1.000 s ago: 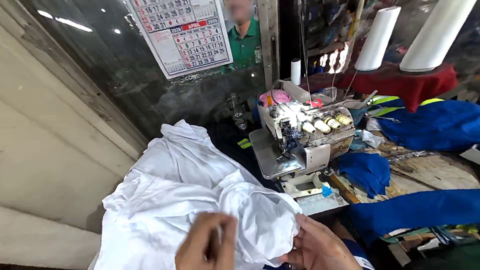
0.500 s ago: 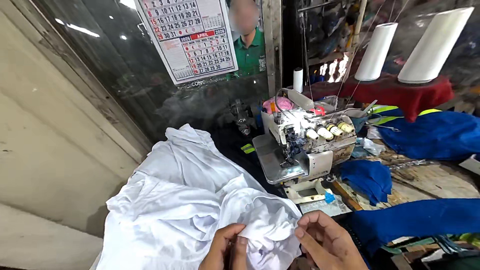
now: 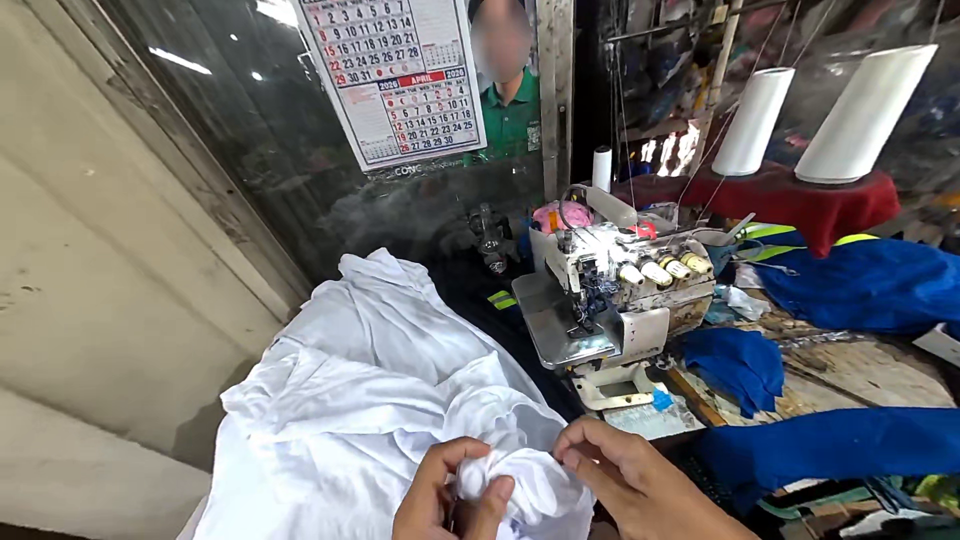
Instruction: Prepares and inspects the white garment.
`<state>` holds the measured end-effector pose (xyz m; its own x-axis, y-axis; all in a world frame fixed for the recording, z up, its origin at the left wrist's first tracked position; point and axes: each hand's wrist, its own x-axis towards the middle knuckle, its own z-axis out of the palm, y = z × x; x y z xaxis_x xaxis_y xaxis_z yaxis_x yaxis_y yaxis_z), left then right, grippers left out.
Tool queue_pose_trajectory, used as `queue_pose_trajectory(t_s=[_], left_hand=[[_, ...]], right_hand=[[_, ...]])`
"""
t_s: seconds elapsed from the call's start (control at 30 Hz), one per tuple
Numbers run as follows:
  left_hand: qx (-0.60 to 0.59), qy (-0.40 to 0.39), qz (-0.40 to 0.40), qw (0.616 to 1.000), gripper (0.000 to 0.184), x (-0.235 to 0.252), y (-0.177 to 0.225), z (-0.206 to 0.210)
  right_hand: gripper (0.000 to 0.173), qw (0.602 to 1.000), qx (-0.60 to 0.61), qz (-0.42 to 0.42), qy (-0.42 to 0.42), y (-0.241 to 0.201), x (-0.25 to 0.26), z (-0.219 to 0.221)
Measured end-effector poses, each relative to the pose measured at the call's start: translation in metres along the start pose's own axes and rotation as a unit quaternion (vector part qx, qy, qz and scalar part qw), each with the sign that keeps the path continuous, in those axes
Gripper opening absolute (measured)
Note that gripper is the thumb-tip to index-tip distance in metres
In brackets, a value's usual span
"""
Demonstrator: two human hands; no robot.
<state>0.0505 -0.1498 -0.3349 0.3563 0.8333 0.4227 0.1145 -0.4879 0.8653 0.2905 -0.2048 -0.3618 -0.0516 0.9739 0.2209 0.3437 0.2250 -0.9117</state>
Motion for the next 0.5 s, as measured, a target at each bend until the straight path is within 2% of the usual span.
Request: queue_pose_trajectory(t_s=[0.13, 0.3, 0.43, 0.5], left_hand=[[0.054, 0.008, 0.007, 0.998, 0.025, 0.004, 0.002, -0.008], [0.097, 0.002, 0.033, 0.995, 0.012, 0.007, 0.007, -0.014], [0.088, -0.006, 0.050, 0.995, 0.017, 0.004, -0.003, -0.015], [0.094, 0.007, 0.049, 0.994, 0.014, 0.001, -0.006, -0.008]], right_hand=[[0.024, 0.998, -0.057, -0.002, -0.025, 0.005, 0.002, 0.000], [0.020, 0.991, -0.122, 0.007, -0.054, 0.010, 0.002, 0.005], [0.015, 0.996, -0.067, -0.007, 0.056, -0.001, 0.005, -0.005], [0.013, 0.995, -0.043, -0.010, 0.091, -0.005, 0.003, -0.013]])
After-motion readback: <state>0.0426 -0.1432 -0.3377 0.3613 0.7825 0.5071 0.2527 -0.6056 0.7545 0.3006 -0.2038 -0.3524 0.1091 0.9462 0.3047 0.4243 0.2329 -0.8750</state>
